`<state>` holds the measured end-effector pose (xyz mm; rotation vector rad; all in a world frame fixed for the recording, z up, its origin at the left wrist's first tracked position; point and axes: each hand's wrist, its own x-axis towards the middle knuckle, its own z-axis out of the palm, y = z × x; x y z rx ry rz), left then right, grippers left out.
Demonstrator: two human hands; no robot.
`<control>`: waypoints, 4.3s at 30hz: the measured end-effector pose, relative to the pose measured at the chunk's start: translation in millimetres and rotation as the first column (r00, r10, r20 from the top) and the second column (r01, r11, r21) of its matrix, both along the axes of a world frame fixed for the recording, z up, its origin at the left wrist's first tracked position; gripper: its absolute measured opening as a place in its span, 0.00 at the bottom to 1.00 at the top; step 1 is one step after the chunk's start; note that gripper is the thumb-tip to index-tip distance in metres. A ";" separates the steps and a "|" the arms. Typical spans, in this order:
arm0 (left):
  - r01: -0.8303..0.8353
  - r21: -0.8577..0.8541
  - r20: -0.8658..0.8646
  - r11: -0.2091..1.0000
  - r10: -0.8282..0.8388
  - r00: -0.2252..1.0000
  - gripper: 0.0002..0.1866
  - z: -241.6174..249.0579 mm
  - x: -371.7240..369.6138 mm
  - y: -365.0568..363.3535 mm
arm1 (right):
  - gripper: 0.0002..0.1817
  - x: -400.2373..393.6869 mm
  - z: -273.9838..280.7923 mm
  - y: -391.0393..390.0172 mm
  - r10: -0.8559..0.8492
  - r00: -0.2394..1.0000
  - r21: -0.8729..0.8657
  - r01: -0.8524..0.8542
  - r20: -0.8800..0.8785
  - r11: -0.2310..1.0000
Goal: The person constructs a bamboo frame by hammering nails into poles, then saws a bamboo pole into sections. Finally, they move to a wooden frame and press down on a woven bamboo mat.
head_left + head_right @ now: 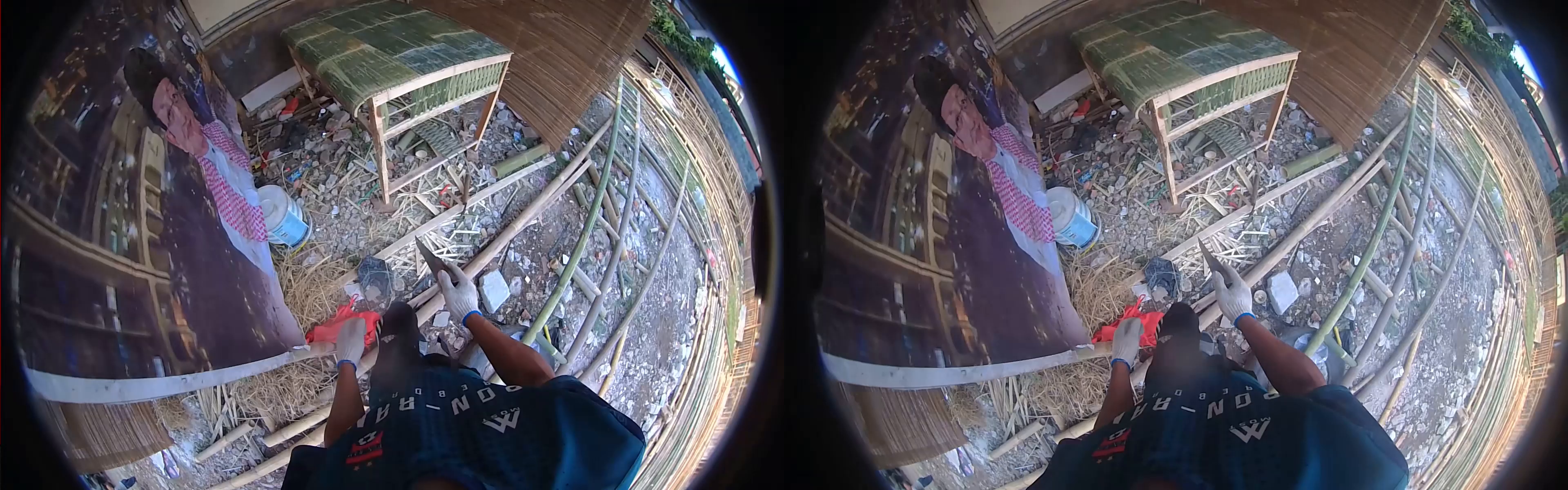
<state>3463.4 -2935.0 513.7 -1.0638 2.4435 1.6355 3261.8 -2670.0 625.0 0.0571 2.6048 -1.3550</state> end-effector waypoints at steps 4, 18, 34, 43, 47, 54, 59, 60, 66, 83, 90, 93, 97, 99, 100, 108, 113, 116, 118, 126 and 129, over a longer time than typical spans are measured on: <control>0.033 0.064 0.131 0.997 -0.041 0.991 0.22 -35.8 -26.7 -6.8 | 0.33 -43.1 -6.4 -11.1 -0.025 1.000 -0.031 0.026 0.004 0.999; 0.572 -0.236 0.455 0.786 -0.431 0.780 0.11 -145.8 -154.7 -101.2 | 0.32 -278.2 -45.0 -82.8 0.214 0.972 0.000 -0.215 0.102 0.977; 0.140 -0.226 -0.423 0.964 -0.226 0.878 0.17 191.5 -602.1 -52.5 | 0.29 -324.5 -88.2 -87.6 0.510 0.781 -0.131 -0.499 0.360 0.857; 0.223 -0.637 -0.355 0.738 -0.538 0.765 0.22 245.6 -811.9 5.6 | 0.27 -414.9 -150.0 95.9 -0.041 0.823 0.315 -0.170 0.567 0.934; 0.261 -0.779 -0.180 0.570 -0.602 0.778 0.25 227.0 -910.4 22.1 | 0.28 -474.8 -176.8 153.3 -0.069 0.824 0.241 -0.084 0.562 0.967; 0.242 -0.804 -0.032 0.543 -0.446 0.895 0.29 178.0 -983.8 57.1 | 0.28 -596.8 -290.7 216.1 -0.068 0.778 0.185 -0.063 0.624 0.981; 0.261 -0.831 0.075 0.490 -0.367 0.927 0.28 181.3 -985.1 70.3 | 0.27 -671.7 -412.0 195.6 -0.011 0.826 0.147 -0.087 0.563 0.985; 0.280 -0.842 0.086 0.461 -0.397 0.914 0.28 179.4 -982.7 68.7 | 0.27 -670.1 -438.8 187.7 0.010 0.814 0.140 -0.111 0.581 0.984; 0.147 -0.912 0.038 0.382 -0.278 0.960 0.29 178.3 -959.9 33.9 | 0.32 -685.7 -600.0 129.8 0.018 0.633 0.188 -0.256 0.774 0.948; 0.156 -0.890 0.058 0.428 -0.233 0.971 0.34 171.2 -965.1 39.4 | 0.21 -627.2 -611.7 89.0 -0.004 0.760 0.026 -0.017 0.650 1.000; 0.219 -0.817 0.024 0.534 -0.347 0.937 0.35 173.5 -983.6 62.2 | 0.43 -582.7 -561.2 41.2 0.539 0.400 -0.319 -0.496 0.742 0.808; 0.260 -0.826 0.079 0.500 -0.354 0.932 0.28 182.5 -985.2 65.6 | 0.41 -637.8 -474.1 80.5 0.652 0.391 -0.284 -0.671 0.649 0.685; 0.206 -0.812 0.009 0.546 -0.341 0.940 0.26 181.0 -987.2 65.5 | 0.34 -716.6 -412.2 164.2 0.588 0.524 -0.080 -0.701 0.616 0.709; 0.181 -0.801 -0.031 0.570 -0.341 0.940 0.26 181.4 -986.3 67.7 | 0.31 -736.1 -398.0 223.0 0.237 0.765 0.109 -0.371 0.599 0.922; 0.172 -0.803 -0.047 0.571 -0.348 0.936 0.26 180.1 -986.0 66.4 | 0.31 -754.0 -370.0 255.5 0.160 0.805 0.182 -0.314 0.572 0.932; 0.139 -0.793 -0.059 0.593 -0.302 0.951 0.25 189.1 -985.9 72.7 | 0.30 -752.4 -252.7 477.9 -0.340 0.854 0.326 0.217 0.393 0.920; 0.129 -0.786 -0.075 0.605 -0.300 0.951 0.24 188.2 -985.9 71.6 | 0.23 -612.2 -351.6 552.5 -0.572 0.716 0.267 0.506 0.399 0.820; 0.121 -0.798 -0.081 0.591 -0.305 0.949 0.23 184.3 -986.1 68.4 | 0.21 -552.2 -341.9 519.1 -0.432 0.383 0.148 0.585 0.817 0.798; 0.124 -0.790 -0.082 0.601 -0.303 0.949 0.22 188.1 -988.7 72.3 | 0.19 -551.3 -263.4 464.1 -0.331 0.246 0.161 0.527 0.911 0.835; -0.113 -0.814 -0.116 0.570 0.033 0.993 0.30 173.2 -990.0 70.8 | 0.19 -766.6 -189.6 487.3 -0.371 0.376 0.154 0.496 0.849 0.855; -0.149 -0.821 -0.024 0.551 0.228 0.973 0.29 164.7 -983.0 51.5 | 0.21 -858.8 -275.6 587.1 0.314 0.819 0.286 -0.485 0.480 0.827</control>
